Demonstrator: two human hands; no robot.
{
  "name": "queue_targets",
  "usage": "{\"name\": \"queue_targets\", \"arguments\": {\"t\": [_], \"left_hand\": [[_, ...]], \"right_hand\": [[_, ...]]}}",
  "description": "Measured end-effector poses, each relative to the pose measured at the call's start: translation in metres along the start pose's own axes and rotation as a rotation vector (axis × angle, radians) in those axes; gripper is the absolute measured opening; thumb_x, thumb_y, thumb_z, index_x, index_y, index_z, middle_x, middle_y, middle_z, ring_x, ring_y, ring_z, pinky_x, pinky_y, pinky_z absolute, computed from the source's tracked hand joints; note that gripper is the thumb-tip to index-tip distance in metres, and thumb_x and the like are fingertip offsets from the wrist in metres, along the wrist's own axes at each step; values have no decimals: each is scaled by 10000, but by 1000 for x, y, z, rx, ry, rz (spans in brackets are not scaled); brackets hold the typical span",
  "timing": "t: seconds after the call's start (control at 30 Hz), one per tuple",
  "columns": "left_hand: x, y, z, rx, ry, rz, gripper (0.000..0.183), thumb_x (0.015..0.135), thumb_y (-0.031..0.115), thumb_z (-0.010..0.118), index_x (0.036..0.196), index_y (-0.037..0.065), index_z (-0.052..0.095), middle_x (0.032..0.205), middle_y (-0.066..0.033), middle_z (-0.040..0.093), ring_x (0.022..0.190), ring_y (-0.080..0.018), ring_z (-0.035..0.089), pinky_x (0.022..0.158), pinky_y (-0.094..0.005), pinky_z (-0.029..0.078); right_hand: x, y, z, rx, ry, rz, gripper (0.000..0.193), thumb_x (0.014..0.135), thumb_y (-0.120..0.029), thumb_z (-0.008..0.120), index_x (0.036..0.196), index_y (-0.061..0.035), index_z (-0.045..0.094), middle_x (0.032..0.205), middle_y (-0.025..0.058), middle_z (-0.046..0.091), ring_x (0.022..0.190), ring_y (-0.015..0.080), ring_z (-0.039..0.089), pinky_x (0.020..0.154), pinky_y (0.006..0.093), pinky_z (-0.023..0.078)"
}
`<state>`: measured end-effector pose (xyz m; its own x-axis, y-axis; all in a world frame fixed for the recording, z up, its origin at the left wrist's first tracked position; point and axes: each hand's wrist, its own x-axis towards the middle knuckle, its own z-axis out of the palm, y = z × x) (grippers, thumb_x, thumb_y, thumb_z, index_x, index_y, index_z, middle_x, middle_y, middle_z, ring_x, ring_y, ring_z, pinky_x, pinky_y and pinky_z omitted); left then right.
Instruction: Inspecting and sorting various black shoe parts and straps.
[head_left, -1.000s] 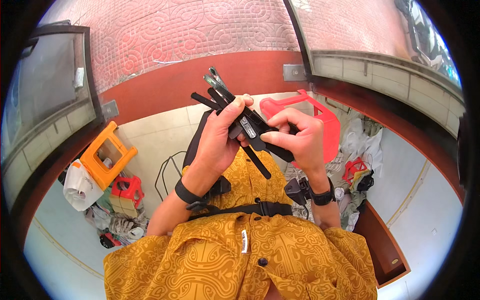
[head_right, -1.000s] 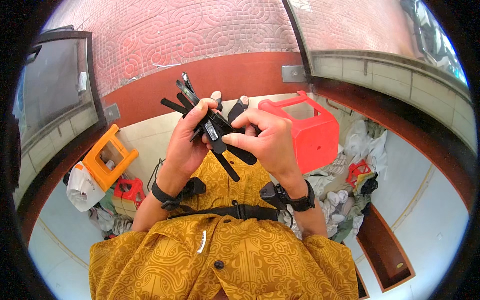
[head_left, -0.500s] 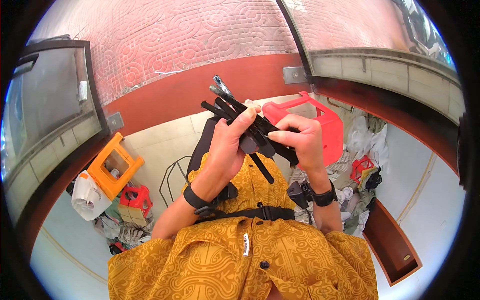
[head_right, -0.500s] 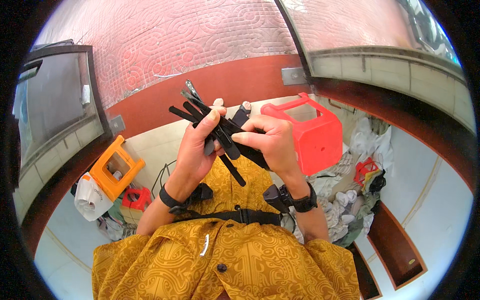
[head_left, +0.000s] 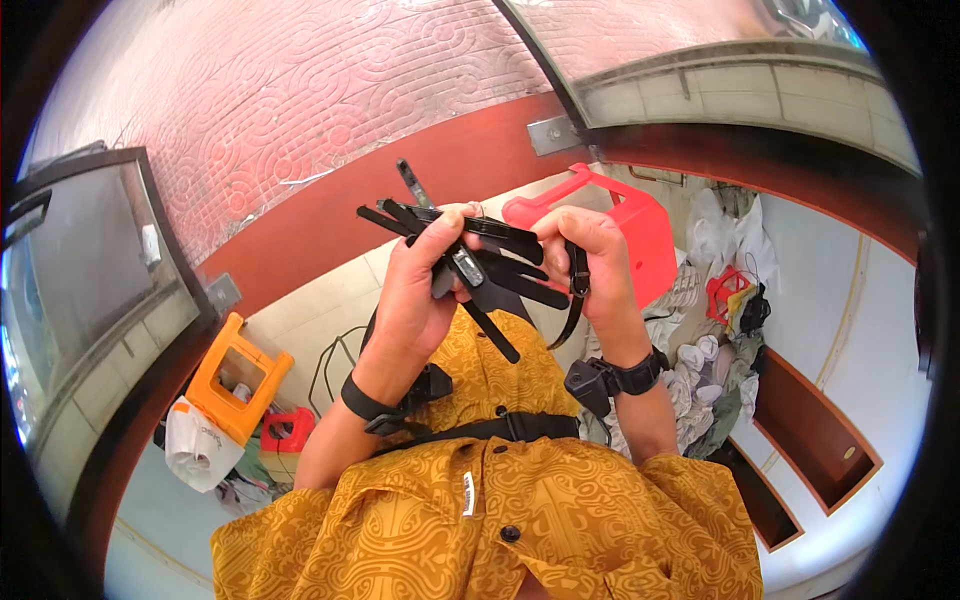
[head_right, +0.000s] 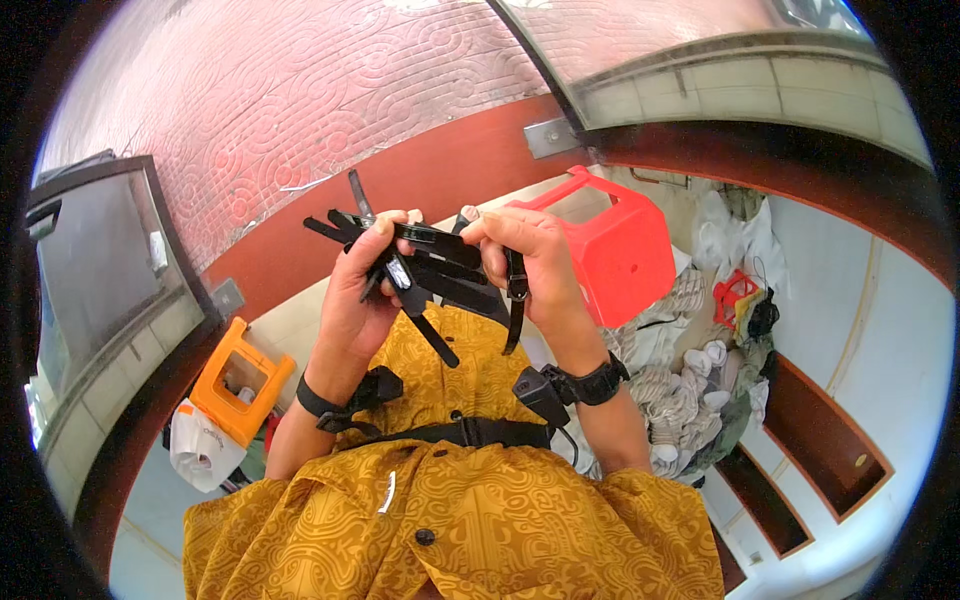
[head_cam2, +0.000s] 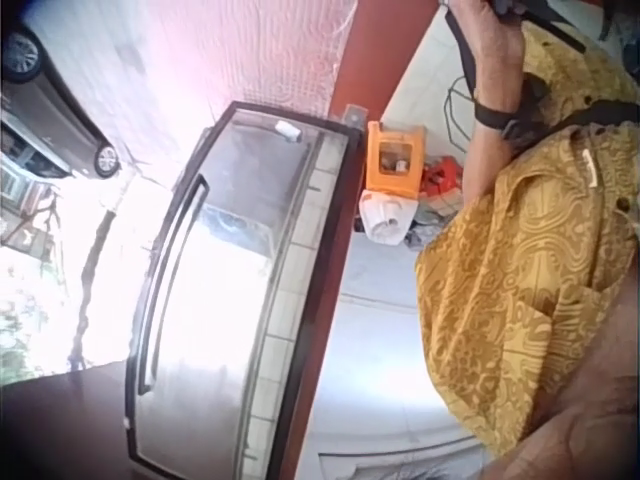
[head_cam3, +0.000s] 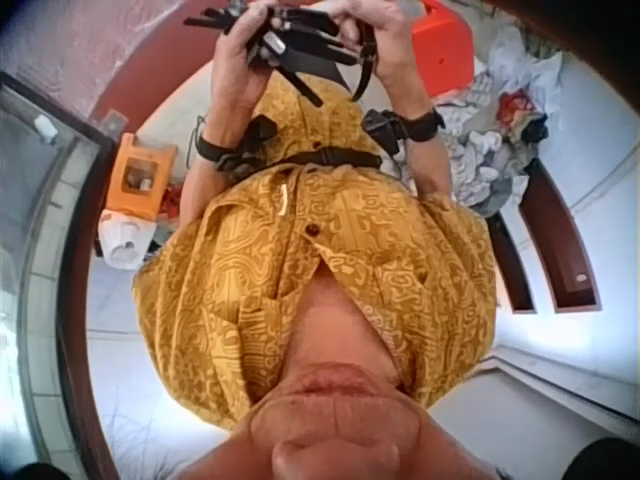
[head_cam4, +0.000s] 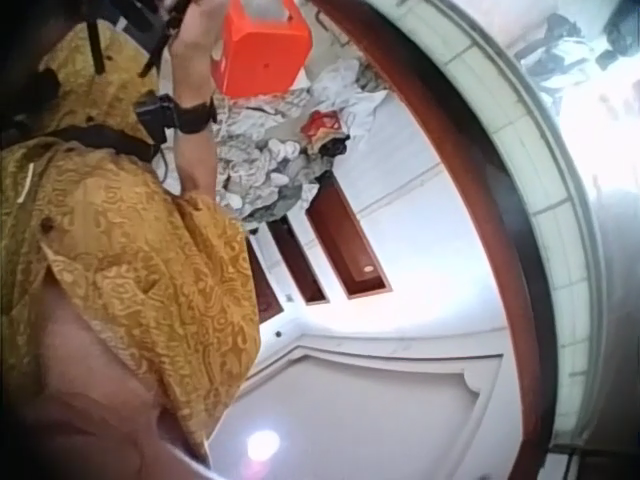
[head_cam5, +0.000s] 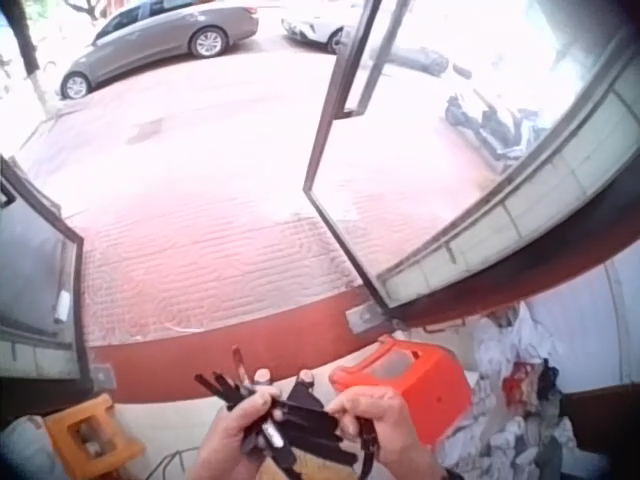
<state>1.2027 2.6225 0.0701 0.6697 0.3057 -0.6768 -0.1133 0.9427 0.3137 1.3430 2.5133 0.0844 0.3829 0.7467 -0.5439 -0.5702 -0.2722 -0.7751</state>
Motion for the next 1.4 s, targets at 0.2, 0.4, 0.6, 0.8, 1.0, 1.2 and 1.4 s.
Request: {"name": "queue_targets", "arguments": {"t": [0.2, 0.4, 0.6, 0.8, 1.0, 1.2, 1.4], "left_hand": [[5, -1, -5, -1, -8, -23, 195, 828, 224, 510, 929, 59, 531, 700, 8, 541, 454, -31, 413, 392, -175, 306], [5, 1, -2, 30, 18, -14, 219, 827, 214, 514, 972, 50, 517, 722, -17, 543, 455, -45, 389, 404, -201, 298], [1, -1, 2, 17, -6, -7, 218, 828, 187, 515, 987, 38, 513, 744, -28, 554, 459, -49, 397, 407, -202, 288], [-2, -8, 13, 17, -57, -25, 198, 824, 174, 522, 968, 38, 527, 746, -17, 564, 472, -50, 421, 404, -196, 297], [-6, -12, 14, 37, -15, -52, 196, 803, 166, 550, 950, 37, 546, 732, -23, 577, 519, -53, 457, 419, -190, 336], [-2, 8, 2, 255, 118, 99, 165, 797, 132, 545, 913, 14, 545, 693, -29, 554, 582, -77, 501, 486, -186, 385], [-3, 41, -5, 807, 62, 454, 89, 783, 64, 540, 815, -8, 582, 667, -13, 547, 620, -62, 506, 559, -181, 401]], "right_hand": [[-9, 7, -6, 210, 54, 19, 247, 824, -188, 482, 815, 39, 579, 521, 7, 447, 407, 46, 377, 368, 166, 261], [-7, 2, -1, 268, 145, 0, 126, 765, -69, 566, 847, 27, 575, 546, -4, 475, 418, 26, 398, 372, 150, 289], [-5, -1, 3, 0, 220, 6, 151, 743, -73, 592, 866, 13, 592, 567, -15, 498, 463, 18, 429, 399, 147, 299], [-8, -1, 16, -145, 132, -19, 184, 708, -62, 612, 861, 39, 603, 671, 6, 573, 571, 29, 491, 503, 155, 371], [-4, 2, 16, -292, 237, -166, 116, 702, -45, 610, 790, 31, 611, 688, 25, 594, 624, 62, 535, 555, 181, 414], [-7, -9, 0, -261, 284, -59, 70, 702, -43, 605, 726, 22, 609, 670, 27, 590, 613, 48, 524, 559, 176, 408], [-13, -20, -6, -535, 203, 6, 100, 691, -83, 616, 717, 12, 610, 638, 15, 581, 593, 37, 509, 536, 182, 396]]}}
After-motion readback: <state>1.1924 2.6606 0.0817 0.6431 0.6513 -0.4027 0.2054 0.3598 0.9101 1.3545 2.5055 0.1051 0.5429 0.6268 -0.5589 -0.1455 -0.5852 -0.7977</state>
